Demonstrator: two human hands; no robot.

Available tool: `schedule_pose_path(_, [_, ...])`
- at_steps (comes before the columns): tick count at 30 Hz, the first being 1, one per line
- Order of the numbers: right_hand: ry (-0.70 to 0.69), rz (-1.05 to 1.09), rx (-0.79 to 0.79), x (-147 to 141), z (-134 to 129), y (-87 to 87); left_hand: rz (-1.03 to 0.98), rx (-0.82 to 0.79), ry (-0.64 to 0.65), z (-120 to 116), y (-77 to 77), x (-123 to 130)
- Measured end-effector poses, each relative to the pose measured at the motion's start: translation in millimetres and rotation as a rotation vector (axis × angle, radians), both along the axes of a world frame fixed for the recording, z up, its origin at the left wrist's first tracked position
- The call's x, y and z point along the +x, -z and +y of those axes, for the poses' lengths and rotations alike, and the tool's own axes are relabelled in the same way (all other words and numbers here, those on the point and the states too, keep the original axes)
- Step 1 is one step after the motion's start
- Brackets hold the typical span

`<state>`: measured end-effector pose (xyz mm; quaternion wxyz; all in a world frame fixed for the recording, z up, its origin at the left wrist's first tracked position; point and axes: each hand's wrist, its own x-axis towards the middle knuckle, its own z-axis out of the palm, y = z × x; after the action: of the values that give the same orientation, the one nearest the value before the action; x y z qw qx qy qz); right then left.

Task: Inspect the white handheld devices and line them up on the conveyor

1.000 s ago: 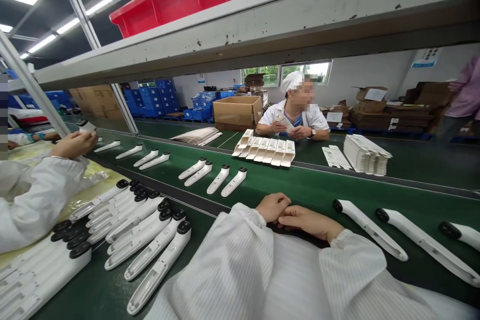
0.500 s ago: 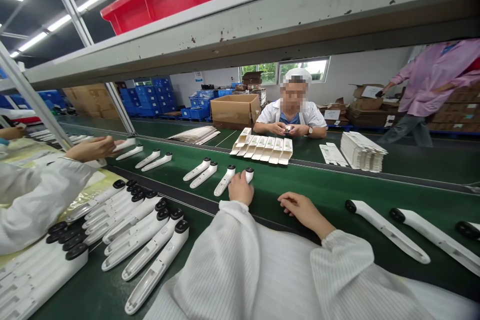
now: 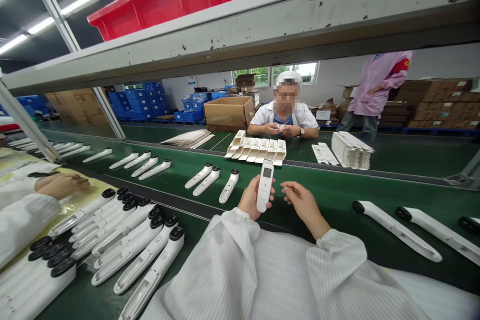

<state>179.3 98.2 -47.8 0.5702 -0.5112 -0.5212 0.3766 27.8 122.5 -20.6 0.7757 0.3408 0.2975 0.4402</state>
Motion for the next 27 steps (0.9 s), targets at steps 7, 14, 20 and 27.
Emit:
schedule_pose_path(7, [-0.083,0.060,-0.092,-9,-8,-10.7,-0.015,-0.007,-0.094,-12,9.5,23])
schedule_pose_path(14, [-0.271,0.239,-0.182,-3,-7,-5.4,0.279,0.131,-0.197,-4,12.5,17])
schedule_pose_path(20, [-0.260,0.359,-0.238,1,-6,-4.6,1.421,0.659,-0.469,17,13.8,-24])
schedule_pose_path(27, [-0.279,0.336,-0.215,1,-6,-2.6,1.350,0.477,-0.274,29,24.3,-31])
